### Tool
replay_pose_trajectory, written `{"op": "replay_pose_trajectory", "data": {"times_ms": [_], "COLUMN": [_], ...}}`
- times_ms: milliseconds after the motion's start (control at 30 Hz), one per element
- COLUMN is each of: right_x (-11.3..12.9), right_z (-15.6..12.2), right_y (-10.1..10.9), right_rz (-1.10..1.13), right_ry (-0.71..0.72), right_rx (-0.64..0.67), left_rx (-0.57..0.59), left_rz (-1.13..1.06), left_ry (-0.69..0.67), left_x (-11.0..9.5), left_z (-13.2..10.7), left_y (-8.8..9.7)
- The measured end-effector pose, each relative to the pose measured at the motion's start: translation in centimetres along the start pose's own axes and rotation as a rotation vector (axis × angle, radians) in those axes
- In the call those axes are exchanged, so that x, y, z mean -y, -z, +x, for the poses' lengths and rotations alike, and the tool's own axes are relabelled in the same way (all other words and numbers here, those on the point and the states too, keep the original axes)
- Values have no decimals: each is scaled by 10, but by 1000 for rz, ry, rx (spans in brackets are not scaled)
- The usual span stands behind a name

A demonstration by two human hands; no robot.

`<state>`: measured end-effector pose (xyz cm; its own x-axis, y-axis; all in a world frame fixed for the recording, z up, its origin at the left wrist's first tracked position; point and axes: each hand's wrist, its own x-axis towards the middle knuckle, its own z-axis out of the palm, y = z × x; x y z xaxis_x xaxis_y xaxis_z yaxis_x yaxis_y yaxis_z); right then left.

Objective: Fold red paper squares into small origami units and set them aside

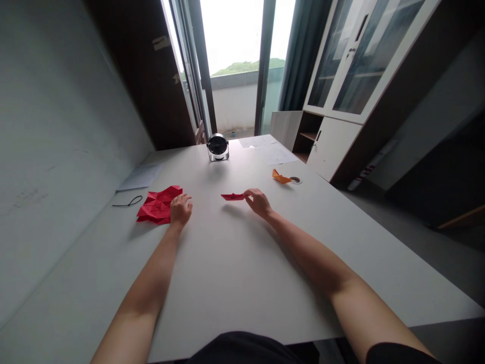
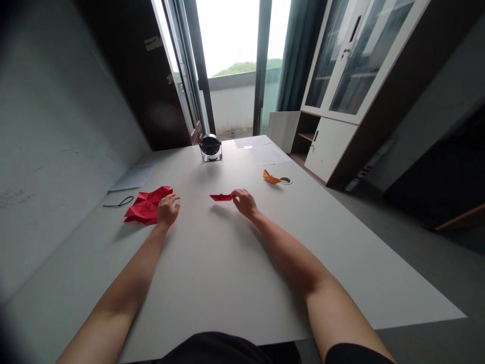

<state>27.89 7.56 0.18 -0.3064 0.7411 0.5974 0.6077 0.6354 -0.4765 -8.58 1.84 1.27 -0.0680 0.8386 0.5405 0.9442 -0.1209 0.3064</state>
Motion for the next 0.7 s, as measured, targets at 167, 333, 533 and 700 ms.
{"op": "replay_pose_trajectory", "data": {"times_ms": [167, 333, 533, 700], "right_x": [33, 42, 53, 59], "right_z": [-4, -5, -7, -8], "right_y": [-5, -3, -2, 1], "right_rz": [43, 40, 72, 74], "right_ry": [158, 186, 236, 237], "right_rx": [132, 170, 214, 244], "left_rx": [95, 167, 195, 177], "left_rz": [-219, -233, -217, -187], "left_ry": [-258, -329, -291, -204], "left_x": [-55, -89, -95, -95], "left_z": [-5, -16, -21, -21], "left_y": [2, 1, -3, -4]}}
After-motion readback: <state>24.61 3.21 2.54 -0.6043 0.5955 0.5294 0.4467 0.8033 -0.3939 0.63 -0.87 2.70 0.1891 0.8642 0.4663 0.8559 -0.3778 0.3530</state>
